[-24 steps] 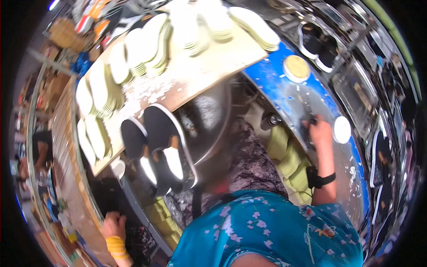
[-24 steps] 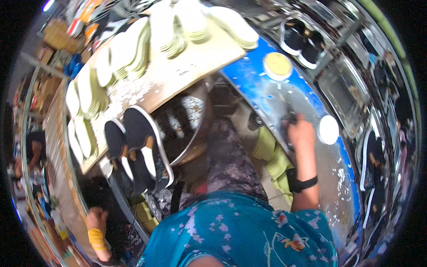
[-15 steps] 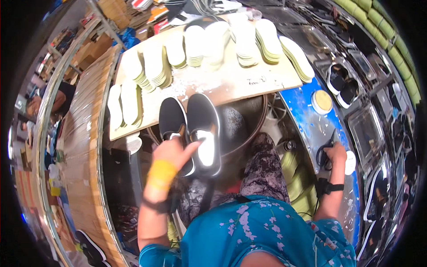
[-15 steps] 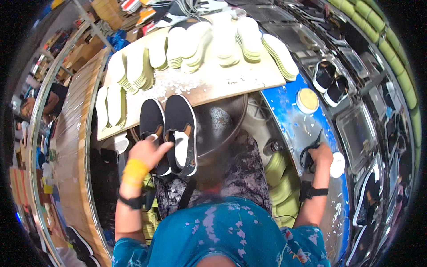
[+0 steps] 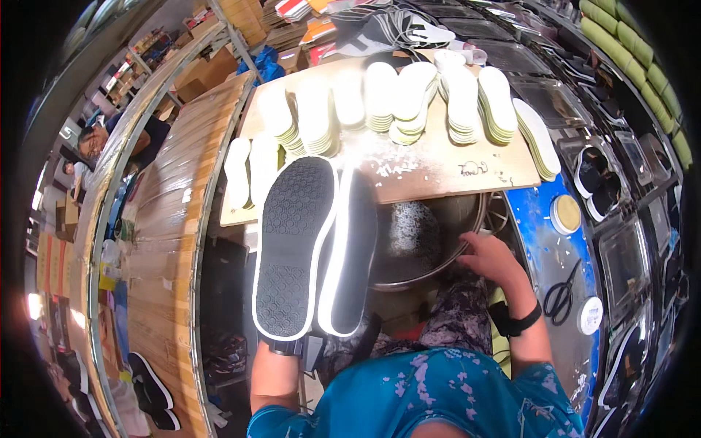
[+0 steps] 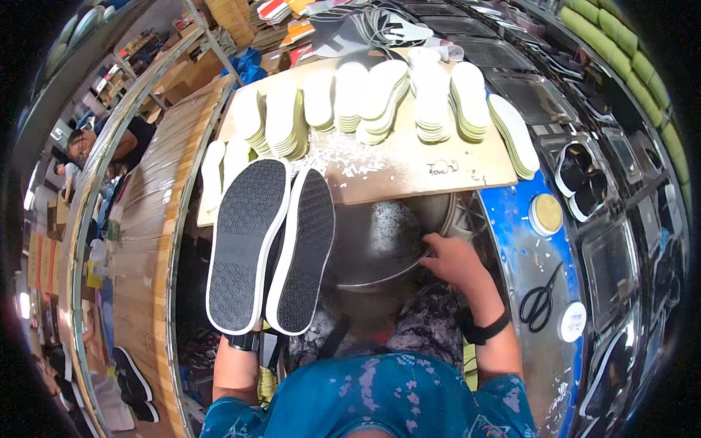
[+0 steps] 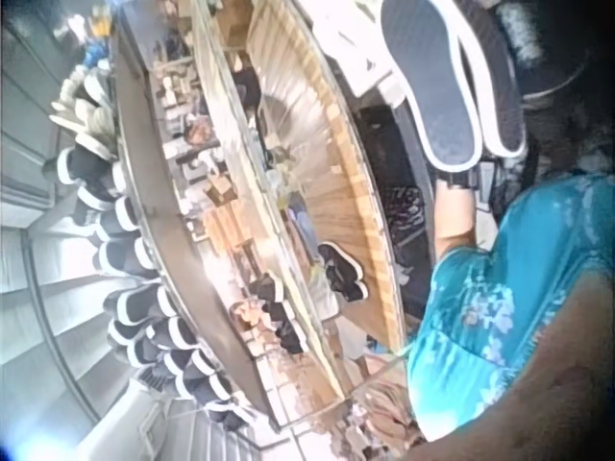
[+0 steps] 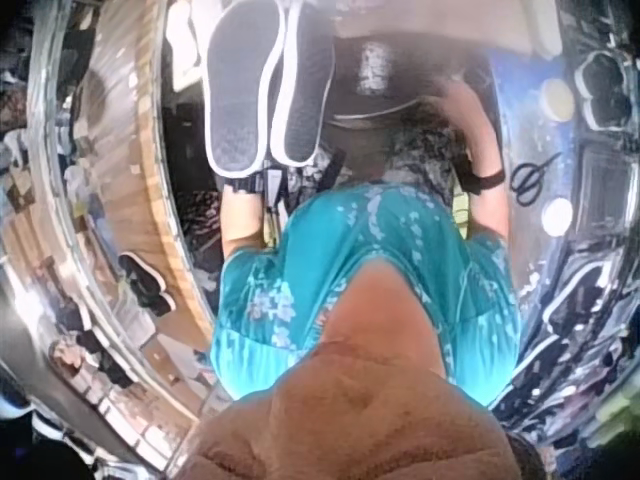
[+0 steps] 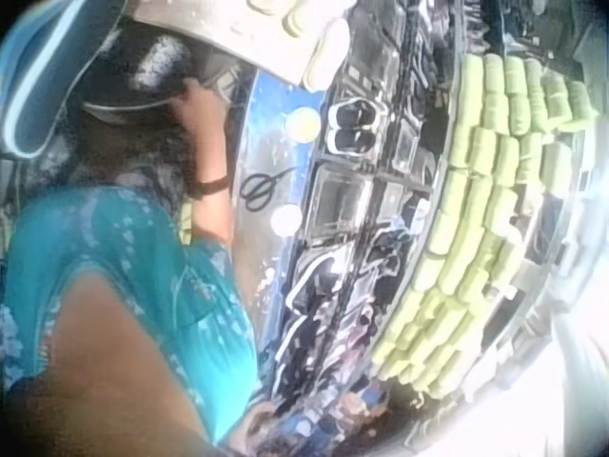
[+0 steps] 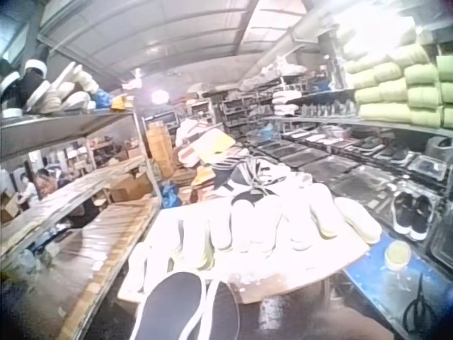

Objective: The person is inserting insoles into black slip-on shoes and placing them onto a storage rack.

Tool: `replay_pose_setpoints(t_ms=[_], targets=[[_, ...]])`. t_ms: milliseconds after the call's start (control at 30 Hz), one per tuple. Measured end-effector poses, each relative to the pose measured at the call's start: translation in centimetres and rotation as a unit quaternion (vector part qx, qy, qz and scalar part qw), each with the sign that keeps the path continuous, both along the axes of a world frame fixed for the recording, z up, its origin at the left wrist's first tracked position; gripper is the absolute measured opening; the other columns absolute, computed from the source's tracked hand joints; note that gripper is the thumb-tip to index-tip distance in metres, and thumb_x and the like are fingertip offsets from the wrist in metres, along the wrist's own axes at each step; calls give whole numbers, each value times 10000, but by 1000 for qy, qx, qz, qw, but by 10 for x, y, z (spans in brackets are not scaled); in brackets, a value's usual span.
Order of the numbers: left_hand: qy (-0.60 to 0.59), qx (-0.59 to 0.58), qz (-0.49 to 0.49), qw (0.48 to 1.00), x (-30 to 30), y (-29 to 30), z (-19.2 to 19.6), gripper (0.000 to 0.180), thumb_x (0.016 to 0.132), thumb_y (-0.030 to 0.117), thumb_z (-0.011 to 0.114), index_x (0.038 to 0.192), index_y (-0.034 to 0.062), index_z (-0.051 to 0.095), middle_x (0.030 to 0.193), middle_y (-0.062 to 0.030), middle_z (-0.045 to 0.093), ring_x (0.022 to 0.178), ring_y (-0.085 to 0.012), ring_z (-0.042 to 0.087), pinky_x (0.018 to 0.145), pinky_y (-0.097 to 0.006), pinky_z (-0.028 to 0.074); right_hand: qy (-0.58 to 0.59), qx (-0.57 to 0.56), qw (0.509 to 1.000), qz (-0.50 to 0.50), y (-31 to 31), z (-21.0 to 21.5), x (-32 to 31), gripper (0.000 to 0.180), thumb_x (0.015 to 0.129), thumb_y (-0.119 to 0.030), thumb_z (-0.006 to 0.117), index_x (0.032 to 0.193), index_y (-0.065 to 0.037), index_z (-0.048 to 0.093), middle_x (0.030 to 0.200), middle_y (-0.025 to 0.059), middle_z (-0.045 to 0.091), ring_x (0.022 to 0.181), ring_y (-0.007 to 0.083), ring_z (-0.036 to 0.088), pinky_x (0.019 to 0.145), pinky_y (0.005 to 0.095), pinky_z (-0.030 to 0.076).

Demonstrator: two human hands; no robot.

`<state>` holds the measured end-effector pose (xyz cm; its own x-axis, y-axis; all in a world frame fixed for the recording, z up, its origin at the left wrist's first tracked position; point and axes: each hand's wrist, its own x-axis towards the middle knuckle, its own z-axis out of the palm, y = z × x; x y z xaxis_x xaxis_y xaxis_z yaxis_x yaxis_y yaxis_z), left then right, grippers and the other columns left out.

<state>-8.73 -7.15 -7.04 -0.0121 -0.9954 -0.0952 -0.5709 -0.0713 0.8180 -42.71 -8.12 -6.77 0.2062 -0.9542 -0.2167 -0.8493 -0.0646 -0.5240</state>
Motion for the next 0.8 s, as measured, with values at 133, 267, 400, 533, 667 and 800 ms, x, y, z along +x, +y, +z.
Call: replay_pose_setpoints(t_ms=[133,267,400,533,667,800], targets=[[-16,-13,-6,1000,2,-1,-1,308,819,234,567,965,-37,590,887,-155,637,796,-270,621,720,-364,486,-8,1,996,83,-52,21,32,450,700,-233,647,1098,-53,537,793,166,622,765,321,601,689,384,472],[-19,-23,-32,999,2,-5,-2,295,817,214,565,978,-32,586,894,-171,631,788,-279,622,700,-372,490,46,-61,992,103,-101,54,48,398,709,-265,634,1047,-67,564,831,184,616,823,350,584,735,401,465],[-33,-54,-49,997,5,-2,8,283,815,194,563,990,-28,581,901,-187,625,781,-287,623,680,-381,494,62,-64,981,175,-143,81,79,351,710,-260,621,993,-56,580,843,195,609,824,356,580,724,403,463],[-223,9,-109,969,-27,-13,-12,223,793,177,556,909,-11,582,741,-256,576,736,-428,555,642,-464,464,40,-125,975,181,-190,64,96,350,698,-243,622,975,-33,576,836,178,616,813,329,586,711,402,454],[-203,58,-202,956,-18,-11,24,311,808,214,563,1031,-2,536,717,-225,590,722,-396,572,633,-437,470,148,-202,965,76,-237,51,91,325,674,-219,606,944,-39,598,855,202,598,850,335,576,755,399,455],[-106,83,-377,916,-3,-57,111,351,808,213,580,1091,13,525,771,-170,619,710,-350,599,632,-379,484,93,-249,964,18,-262,56,62,273,636,-226,614,837,-41,602,908,172,592,859,328,564,751,407,447]])
